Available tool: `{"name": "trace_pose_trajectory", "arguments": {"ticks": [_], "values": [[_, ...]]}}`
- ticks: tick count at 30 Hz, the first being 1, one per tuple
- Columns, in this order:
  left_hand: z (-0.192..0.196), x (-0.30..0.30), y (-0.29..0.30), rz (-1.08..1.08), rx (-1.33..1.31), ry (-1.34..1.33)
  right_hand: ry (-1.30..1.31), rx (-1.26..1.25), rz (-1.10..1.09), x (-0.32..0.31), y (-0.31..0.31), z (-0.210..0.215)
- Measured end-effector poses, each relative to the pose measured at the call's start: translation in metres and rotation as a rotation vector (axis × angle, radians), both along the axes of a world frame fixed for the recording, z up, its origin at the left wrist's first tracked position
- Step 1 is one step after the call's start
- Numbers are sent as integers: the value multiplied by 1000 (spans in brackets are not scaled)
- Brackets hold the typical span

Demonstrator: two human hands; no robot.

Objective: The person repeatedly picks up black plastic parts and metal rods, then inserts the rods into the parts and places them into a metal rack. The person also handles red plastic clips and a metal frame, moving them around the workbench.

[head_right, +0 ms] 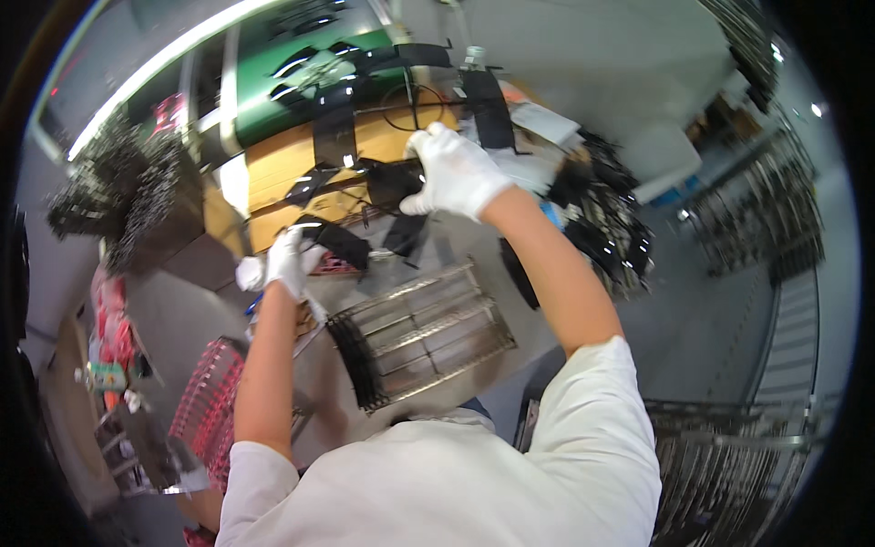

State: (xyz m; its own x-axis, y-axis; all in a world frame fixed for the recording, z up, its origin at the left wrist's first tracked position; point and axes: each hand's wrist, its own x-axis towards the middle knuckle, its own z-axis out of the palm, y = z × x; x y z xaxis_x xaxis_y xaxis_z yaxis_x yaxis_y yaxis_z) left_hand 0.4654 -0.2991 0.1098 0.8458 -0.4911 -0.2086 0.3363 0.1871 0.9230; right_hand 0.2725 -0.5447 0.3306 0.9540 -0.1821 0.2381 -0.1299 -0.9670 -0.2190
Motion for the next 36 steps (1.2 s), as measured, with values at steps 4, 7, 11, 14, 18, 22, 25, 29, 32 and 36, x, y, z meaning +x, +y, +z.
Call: {"name": "trace_pose_trajectory", "arguments": {"ticks": [4,7,11,14,18,22,25,29,32,36], "values": [[36,-16,-6,-1,13,183,-102,-18,-458,-144,-30,6],[24,-6,-1,17,9,155,-104,-43,-759,-212,-71,-16],[39,-9,-5,40,-38,140,5,127,-929,-259,-121,-57],[57,-16,-2,37,-103,90,98,178,-876,-269,-139,-77],[76,-13,8,33,20,-122,178,184,-802,-276,-148,-87],[137,-35,13,65,41,-175,312,-175,-806,-254,-97,-55],[162,-53,14,52,68,-309,-106,97,-497,-196,-29,-48],[194,-89,11,46,20,-417,122,746,-449,-110,38,-63],[224,-127,15,19,65,-489,62,1202,-434,-69,65,-105],[225,-152,36,-109,80,-1008,-408,1519,-309,-33,88,-97]]}}
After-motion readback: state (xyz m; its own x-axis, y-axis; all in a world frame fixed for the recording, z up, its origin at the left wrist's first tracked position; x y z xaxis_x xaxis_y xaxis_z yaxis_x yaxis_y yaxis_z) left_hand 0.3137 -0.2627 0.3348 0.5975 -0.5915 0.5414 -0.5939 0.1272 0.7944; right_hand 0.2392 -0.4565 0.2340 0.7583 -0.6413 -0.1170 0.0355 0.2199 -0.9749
